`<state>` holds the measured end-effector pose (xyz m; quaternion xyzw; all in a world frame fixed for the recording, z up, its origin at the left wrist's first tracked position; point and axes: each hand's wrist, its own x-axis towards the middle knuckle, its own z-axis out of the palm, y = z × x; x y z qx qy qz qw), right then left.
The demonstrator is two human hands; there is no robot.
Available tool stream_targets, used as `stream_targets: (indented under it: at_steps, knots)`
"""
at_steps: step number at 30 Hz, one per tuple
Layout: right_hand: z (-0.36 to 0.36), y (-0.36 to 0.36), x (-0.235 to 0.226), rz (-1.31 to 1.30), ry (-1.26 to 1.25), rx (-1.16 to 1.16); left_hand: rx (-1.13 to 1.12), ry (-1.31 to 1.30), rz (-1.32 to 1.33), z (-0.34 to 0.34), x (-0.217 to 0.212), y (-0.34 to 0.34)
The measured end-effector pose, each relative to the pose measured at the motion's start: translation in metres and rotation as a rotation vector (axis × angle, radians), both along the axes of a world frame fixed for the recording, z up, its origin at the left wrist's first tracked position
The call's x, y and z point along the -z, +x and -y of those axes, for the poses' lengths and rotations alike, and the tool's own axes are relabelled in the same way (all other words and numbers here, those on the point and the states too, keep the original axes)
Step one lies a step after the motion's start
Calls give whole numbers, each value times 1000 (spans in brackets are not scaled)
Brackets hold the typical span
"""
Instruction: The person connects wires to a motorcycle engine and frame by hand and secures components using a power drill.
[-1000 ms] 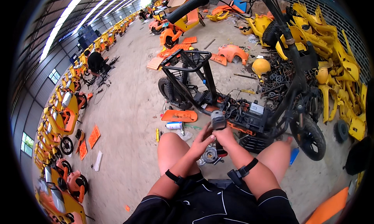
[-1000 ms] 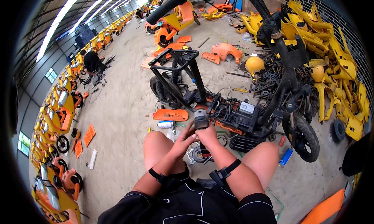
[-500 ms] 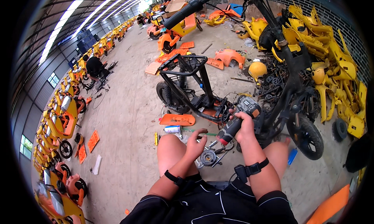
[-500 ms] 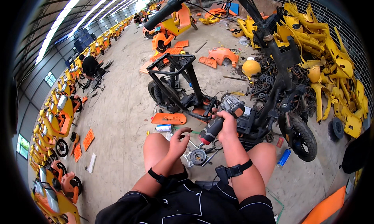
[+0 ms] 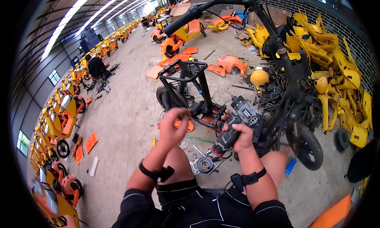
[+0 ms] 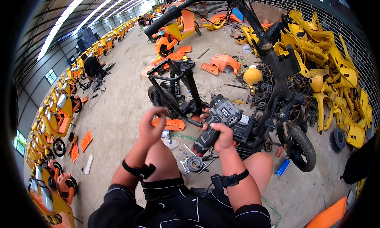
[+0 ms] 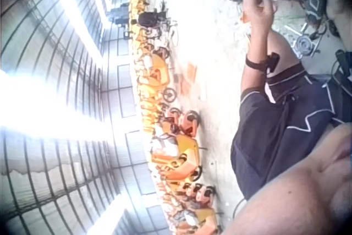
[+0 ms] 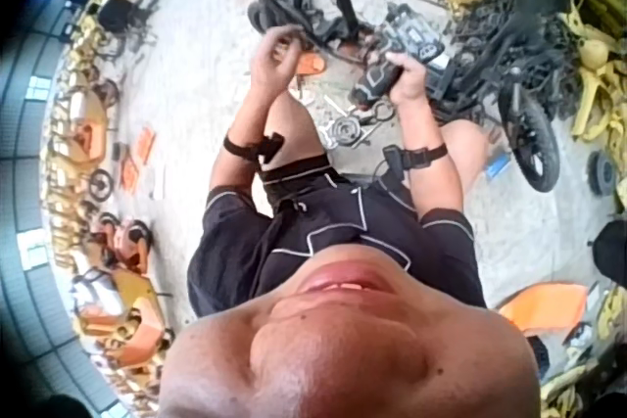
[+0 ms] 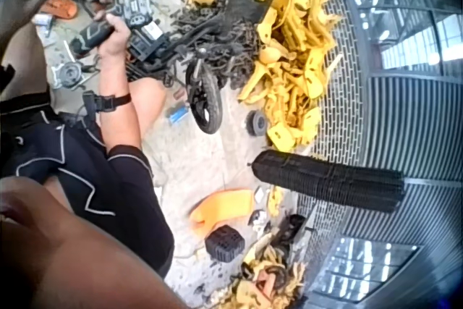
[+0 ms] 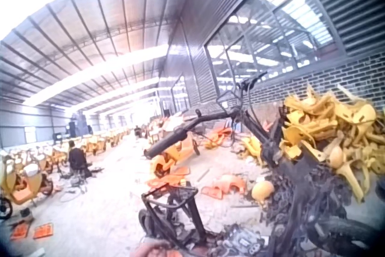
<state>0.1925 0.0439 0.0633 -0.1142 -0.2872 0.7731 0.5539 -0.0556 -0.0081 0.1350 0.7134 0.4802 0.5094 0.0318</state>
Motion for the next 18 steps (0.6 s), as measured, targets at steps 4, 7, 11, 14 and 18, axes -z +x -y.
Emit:
stream_targets:
  at_steps: [4,7,11,14,18]
  knots:
    - [0,12,-10,-118,54,-51,-121,52,-48,-57,-70,-15]
    - [2,25,-18,-206,75,-100,-253,268,-296,-123,-132,-31]
    - [4,26,-23,-183,77,-138,-456,455,-656,-188,-201,-60]
    - [2,27,-22,-193,98,-158,-529,228,-649,-221,-226,-56]
    - [1,41,-21,-249,135,-210,-432,-176,-479,-235,-231,-26]
